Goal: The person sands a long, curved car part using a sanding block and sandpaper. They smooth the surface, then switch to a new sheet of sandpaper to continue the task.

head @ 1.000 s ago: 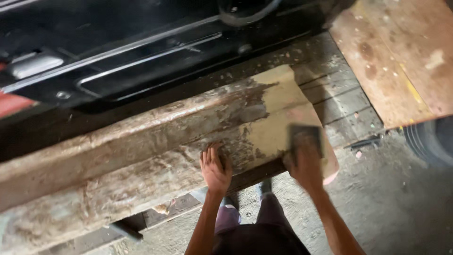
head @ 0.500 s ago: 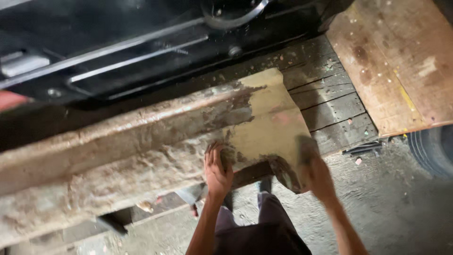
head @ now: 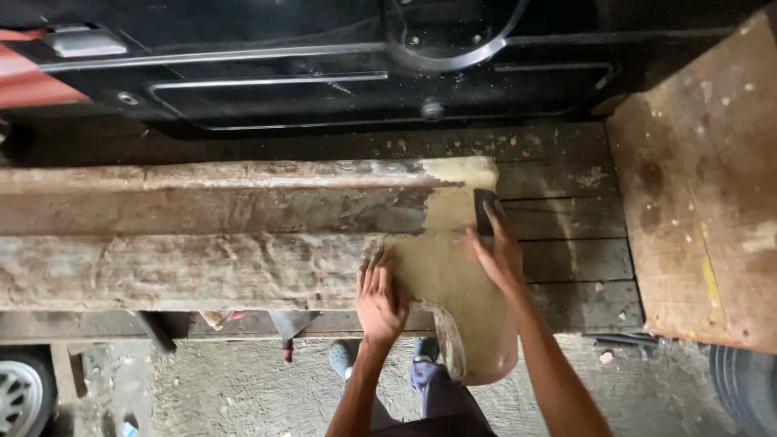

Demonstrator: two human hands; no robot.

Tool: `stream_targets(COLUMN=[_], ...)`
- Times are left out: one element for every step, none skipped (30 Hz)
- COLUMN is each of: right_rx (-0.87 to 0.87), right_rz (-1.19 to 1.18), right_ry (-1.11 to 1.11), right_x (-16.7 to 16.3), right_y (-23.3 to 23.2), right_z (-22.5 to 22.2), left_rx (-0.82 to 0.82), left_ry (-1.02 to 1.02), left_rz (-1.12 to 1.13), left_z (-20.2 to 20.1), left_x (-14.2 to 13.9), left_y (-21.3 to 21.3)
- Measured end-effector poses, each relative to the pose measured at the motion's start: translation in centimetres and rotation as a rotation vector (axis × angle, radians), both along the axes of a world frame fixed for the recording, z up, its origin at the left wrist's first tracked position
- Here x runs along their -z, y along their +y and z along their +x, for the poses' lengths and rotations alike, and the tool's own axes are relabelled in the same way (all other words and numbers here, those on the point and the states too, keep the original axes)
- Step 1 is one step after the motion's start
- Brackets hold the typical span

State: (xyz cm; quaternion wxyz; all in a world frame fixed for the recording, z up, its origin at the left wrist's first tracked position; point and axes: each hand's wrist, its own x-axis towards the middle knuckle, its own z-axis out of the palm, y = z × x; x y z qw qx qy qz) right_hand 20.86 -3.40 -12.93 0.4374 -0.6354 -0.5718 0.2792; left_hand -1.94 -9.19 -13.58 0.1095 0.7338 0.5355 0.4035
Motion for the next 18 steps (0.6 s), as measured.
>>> stream_targets(right_rx=[-0.007, 0.060, 0.127, 0.195, 0.229, 0.266, 0.355, 0.437, 0.409, 0.376, 0.465, 0.540, 0.596, 0.512, 0.426, 0.338, 0.248, 0.156], right_rz=[0.201, 0.075, -0.049, -0.169, -0.215, -0.257, -0.343, -0.431, -0.201, 0.023, 0.250, 0.488, 0.725, 0.557, 0.391, 0.223, 0.062, -0.084], right_ry=[-0.193, -0.231, -0.268, -0.302, -0.294, -0.287, -0.145, -0.004, 0.021, 0.048, -0.131, -0.306, -0.481, -0.479, -0.483, -0.488, -0.493, -0.484], right_x=[0.6, 0.9, 1.2, 1.4, 1.3, 0.7, -0.3, -1.4, -2.0, -2.4, -2.3, -2.0, -1.4, -0.3, 0.6, 1.4, 1.5, 1.8], right_y=[0.2, 0.3, 0.4, 0.6, 0.7, 1.2, 1.8, 2.1, 2.4, 2.6, 2.8, 2.9, 3.0, 3.0, 3.1, 3.1, 3.2, 3.6], right_z=[0.1, 0.3, 0.8, 1.6, 3.0, 4.1, 5.6, 7.3, 8.2, 8.8, 8.8, 8.5, 8.0, 7.0, 6.4, 6.0, 5.8, 6.5], left_rx=[-0.018, -0.034, -0.048, -0.057, -0.064, -0.067, -0.064, -0.064, -0.067, -0.077, -0.085, -0.093, -0.092, -0.089, -0.081, -0.083, -0.086, -0.090], left_ry=[-0.001, 0.001, 0.003, 0.009, 0.014, 0.017, 0.016, 0.013, 0.011, 0.012, 0.014, 0.017, 0.022, 0.025, 0.024, 0.011, -0.006, -0.013], left_rz=[-0.001, -0.007, -0.008, -0.009, -0.010, -0.008, -0.004, -0.001, -0.001, -0.015, -0.024, -0.024, -0.019, -0.020, -0.022, -0.028, -0.029, -0.017], left_z=[0.2, 0.3, 0.3, 0.3, 0.4, 0.4, 0.5, 0.5, 0.5, 0.6, 0.7, 0.7, 0.7, 0.7, 0.8, 0.8, 1.0, 0.9], left_x=[0.1, 0.3, 0.4, 0.6, 0.7, 0.9, 1.0, 1.0, 1.1, 1.1, 1.2, 1.1, 1.1, 1.1, 1.1, 1.2, 1.3, 1.3], left_y=[0.1, 0.2, 0.2, 0.2, 0.2, 0.3, 0.3, 0.3, 0.4, 0.4, 0.4, 0.6, 0.8, 0.7, 0.8, 0.6, 0.5, 1.0])
